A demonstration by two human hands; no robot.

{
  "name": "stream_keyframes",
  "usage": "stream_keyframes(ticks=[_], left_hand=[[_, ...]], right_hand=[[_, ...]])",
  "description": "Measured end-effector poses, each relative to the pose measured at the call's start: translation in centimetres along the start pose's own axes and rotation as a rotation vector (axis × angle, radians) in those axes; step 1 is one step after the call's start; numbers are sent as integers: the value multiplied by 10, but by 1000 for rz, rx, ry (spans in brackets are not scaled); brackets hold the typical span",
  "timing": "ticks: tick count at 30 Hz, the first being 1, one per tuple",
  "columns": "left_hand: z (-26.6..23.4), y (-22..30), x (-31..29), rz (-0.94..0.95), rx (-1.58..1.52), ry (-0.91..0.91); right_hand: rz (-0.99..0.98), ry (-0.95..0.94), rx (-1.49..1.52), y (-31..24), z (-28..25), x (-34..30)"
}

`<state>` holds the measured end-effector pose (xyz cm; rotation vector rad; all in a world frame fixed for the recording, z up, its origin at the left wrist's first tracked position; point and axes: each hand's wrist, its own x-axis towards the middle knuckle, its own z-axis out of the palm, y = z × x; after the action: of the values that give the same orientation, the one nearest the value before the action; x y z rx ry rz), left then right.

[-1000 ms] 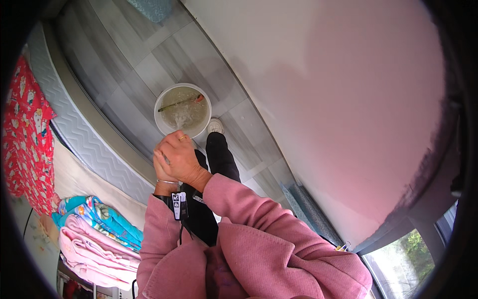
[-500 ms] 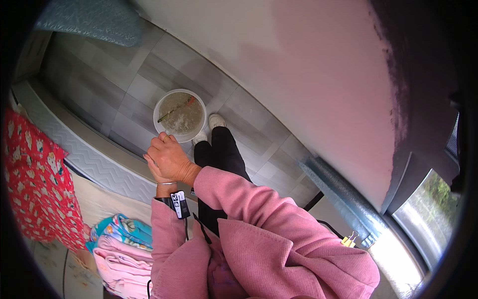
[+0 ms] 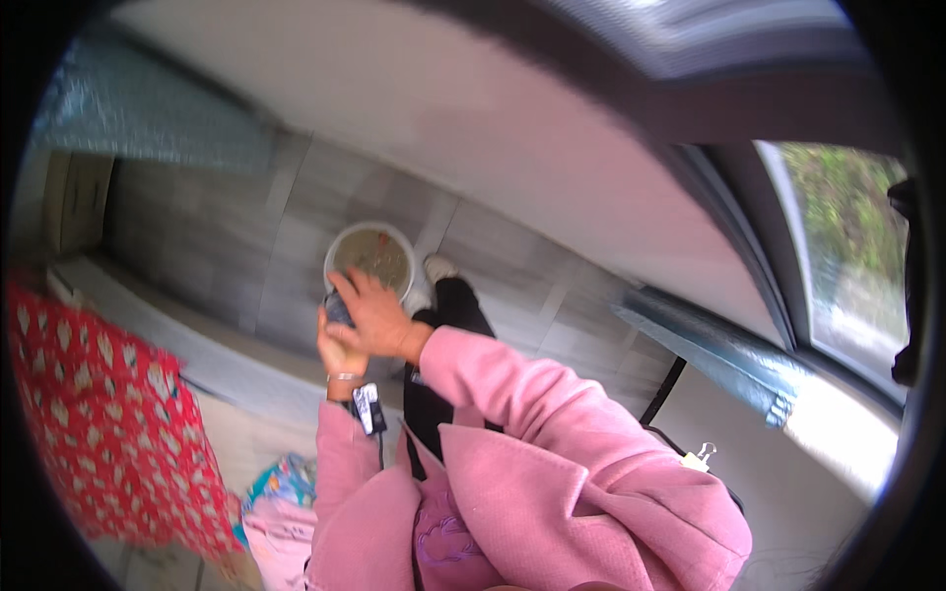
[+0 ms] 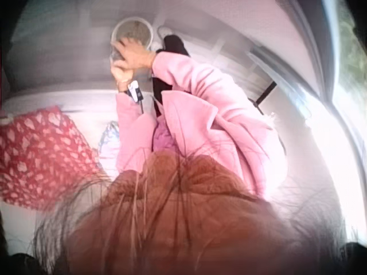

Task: The person cleans a window frame and glass using a cloth, a screwdriver, and a brush. They wipe the frame, scrape debris from the track, and scrub the glass, then wipe it dry. A small wooden stool is moved to reach the window.

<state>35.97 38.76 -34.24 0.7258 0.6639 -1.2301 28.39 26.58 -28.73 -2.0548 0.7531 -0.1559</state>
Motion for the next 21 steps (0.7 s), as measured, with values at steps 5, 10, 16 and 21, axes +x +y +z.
stream_keyframes(ticks=[5,10,16,21], left_hand=[[16,-2,-33,2,79,-5],[30,22,-64,370,745,111],[152,32,-135,404,376,-325],[280,-19,-204,388,439,-783]], right_hand=[[76,-23,-12,-31,-61,-17],[-264,253,94,-56,-118,-43],[82,285,516,-47,-194,-84],[82,518,1088,-72,-281,-129]])
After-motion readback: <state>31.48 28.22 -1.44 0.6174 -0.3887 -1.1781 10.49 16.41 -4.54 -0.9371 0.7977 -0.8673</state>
